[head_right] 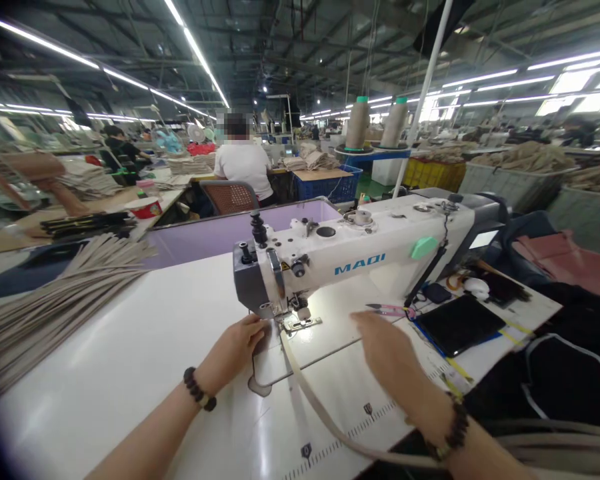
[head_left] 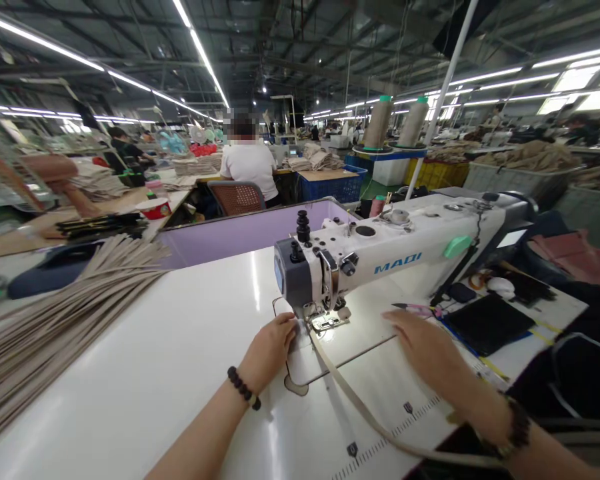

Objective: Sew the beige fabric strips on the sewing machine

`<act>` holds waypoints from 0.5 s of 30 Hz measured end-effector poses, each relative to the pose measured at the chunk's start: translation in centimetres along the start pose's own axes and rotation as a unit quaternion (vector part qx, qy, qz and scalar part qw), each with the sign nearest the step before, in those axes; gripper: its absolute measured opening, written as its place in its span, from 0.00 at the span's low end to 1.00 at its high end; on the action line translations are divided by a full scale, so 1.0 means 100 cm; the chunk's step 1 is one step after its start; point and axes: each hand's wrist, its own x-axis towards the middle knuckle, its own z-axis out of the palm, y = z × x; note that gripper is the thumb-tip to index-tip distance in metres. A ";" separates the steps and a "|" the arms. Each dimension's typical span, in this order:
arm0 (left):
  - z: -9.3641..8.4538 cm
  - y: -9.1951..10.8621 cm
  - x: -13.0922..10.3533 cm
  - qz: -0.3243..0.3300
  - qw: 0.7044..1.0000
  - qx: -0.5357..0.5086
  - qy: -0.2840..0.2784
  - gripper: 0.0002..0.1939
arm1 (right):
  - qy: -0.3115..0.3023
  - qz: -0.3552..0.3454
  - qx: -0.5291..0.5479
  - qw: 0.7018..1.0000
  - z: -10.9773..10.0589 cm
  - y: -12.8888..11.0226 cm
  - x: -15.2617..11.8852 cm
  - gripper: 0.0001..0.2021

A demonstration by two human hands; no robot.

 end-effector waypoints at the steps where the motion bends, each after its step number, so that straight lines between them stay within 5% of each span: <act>1: -0.004 -0.005 0.008 -0.002 1.000 0.004 0.000 0.14 | 0.028 -0.005 -0.100 0.995 -0.002 0.021 0.008 0.20; 4: -0.008 -0.021 0.031 -0.007 1.000 0.017 0.008 0.16 | -0.021 -0.046 -0.281 0.958 0.001 0.067 0.027 0.20; 7: -0.003 -0.031 0.046 -0.004 1.000 0.029 0.000 0.17 | -0.043 -0.059 -0.313 0.947 0.007 0.085 0.034 0.19; 15: 0.010 -0.036 0.051 -0.012 0.998 0.048 -0.035 0.09 | -0.050 -0.208 -0.227 0.950 0.024 0.065 0.058 0.15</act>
